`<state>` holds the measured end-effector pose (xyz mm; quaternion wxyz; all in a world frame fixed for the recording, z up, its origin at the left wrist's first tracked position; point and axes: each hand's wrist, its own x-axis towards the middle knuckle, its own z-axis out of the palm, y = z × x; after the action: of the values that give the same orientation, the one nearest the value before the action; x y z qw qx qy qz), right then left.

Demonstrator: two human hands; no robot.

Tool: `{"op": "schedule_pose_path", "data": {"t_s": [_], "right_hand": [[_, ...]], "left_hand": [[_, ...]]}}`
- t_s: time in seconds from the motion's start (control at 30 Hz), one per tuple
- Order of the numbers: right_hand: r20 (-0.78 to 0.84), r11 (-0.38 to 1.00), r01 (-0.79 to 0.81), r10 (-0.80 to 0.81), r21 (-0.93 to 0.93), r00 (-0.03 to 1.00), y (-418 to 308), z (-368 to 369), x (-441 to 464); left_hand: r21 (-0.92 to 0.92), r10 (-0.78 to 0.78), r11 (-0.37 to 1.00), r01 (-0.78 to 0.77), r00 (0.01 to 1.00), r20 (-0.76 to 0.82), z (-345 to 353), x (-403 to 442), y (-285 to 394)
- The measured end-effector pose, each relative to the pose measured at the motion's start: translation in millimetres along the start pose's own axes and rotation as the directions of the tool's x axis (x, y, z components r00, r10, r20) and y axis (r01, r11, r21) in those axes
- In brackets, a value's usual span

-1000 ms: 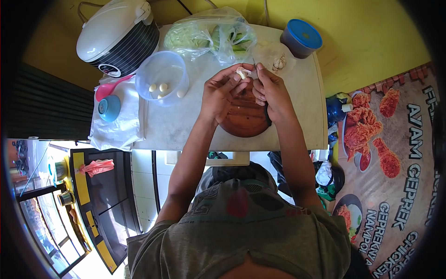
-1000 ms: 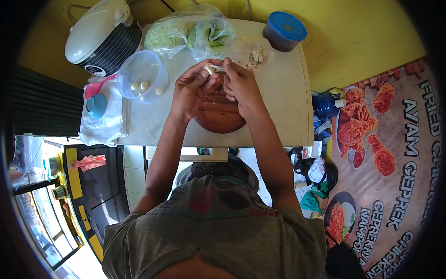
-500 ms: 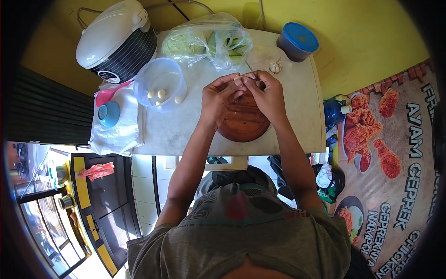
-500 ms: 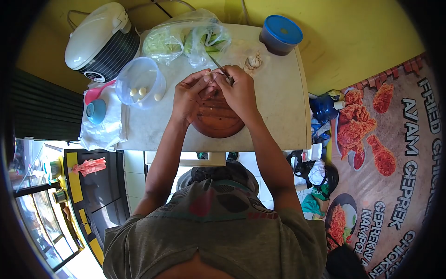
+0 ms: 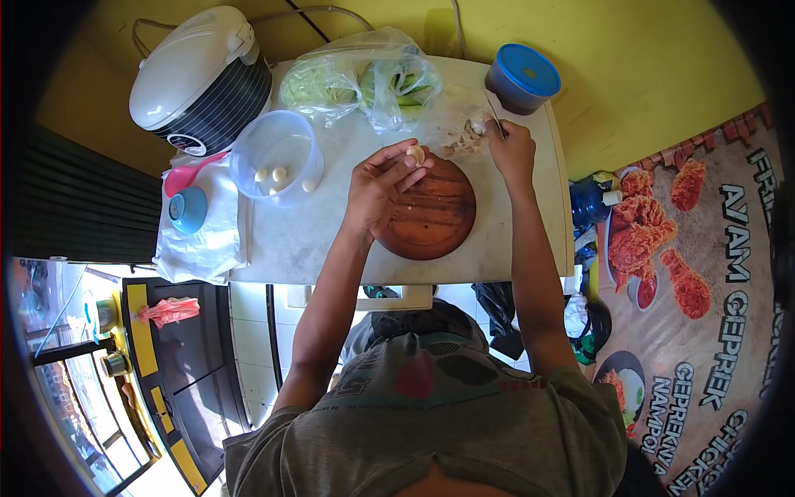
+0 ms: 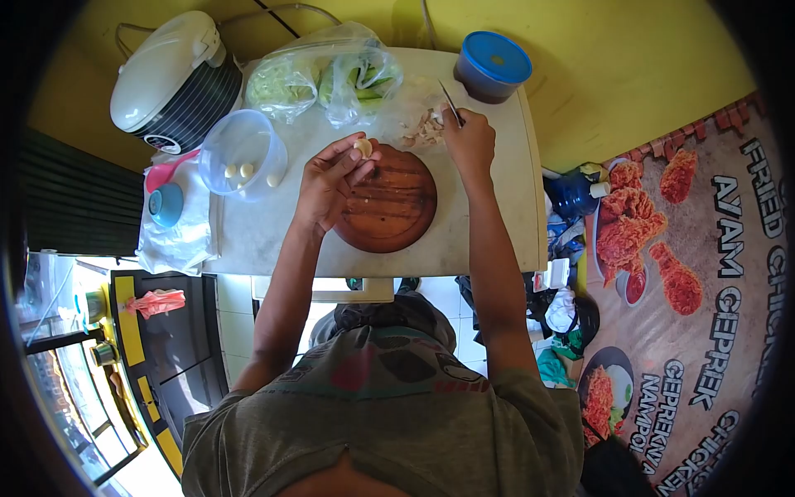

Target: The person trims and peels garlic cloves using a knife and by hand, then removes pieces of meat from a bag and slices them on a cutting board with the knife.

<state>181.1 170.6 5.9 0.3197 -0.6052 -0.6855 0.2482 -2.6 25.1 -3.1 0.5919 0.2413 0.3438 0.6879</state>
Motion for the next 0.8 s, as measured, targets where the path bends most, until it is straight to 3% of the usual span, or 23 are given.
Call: {"op": "schedule_pose_path", "data": {"t_s": [0.07, 0.17, 0.27, 0.4, 0.47, 0.5, 0.57, 0.67, 0.8], "right_hand": [[-0.035, 0.984, -0.005, -0.002, -0.176, 0.999, -7.3, 1.3, -1.5], [-0.106, 0.988, 0.107, -0.119, -0.115, 0.987, -0.5, 8.3, -2.7], [-0.071, 0.975, 0.184, -0.193, -0.122, 0.979, 17.8, 17.9, 5.9], [0.055, 0.966, 0.033, -0.019, -0.255, 0.998, -15.4, -0.6, -3.8], [-0.049, 0.969, 0.235, -0.239, -0.079, 0.970, -3.0, 6.7, -2.8], [-0.051, 0.968, 0.237, -0.241, -0.078, 0.969, 1.1, 9.4, -1.2], [-0.149, 0.905, 0.425, -0.425, -0.038, 0.893, 9.5, 14.7, 2.0], [-0.090, 0.944, 0.320, -0.327, -0.085, 0.941, 4.4, 10.1, -3.3], [-0.017, 0.947, 0.311, -0.313, -0.077, 0.950, -11.2, -1.7, -15.8]], "left_hand": [[-0.013, -0.004, 1.000, 0.004, 1.000, -0.006, 2.3, 0.5, 0.3], [-0.038, -0.012, 0.999, 0.011, 1.000, -0.014, 5.8, -0.8, 2.2], [-0.056, -0.013, 0.998, 0.012, 1.000, -0.017, 6.1, -0.4, 1.7], [-0.074, -0.008, 0.997, 0.006, 1.000, -0.024, 6.4, 0.8, -1.7], [-0.087, 0.000, 0.996, -0.003, 0.999, -0.044, 7.9, 0.9, -3.7], [-0.101, 0.007, 0.995, -0.013, 0.998, -0.065, 8.5, 1.2, -4.7], [-0.120, 0.010, 0.993, -0.018, 0.998, -0.069, 7.9, 1.9, -6.8], [-0.163, -0.003, 0.987, -0.010, 0.997, -0.080, 7.7, 1.5, -6.7], [-0.227, -0.044, 0.974, 0.018, 0.993, -0.108, 10.9, 0.5, -5.7]]}}
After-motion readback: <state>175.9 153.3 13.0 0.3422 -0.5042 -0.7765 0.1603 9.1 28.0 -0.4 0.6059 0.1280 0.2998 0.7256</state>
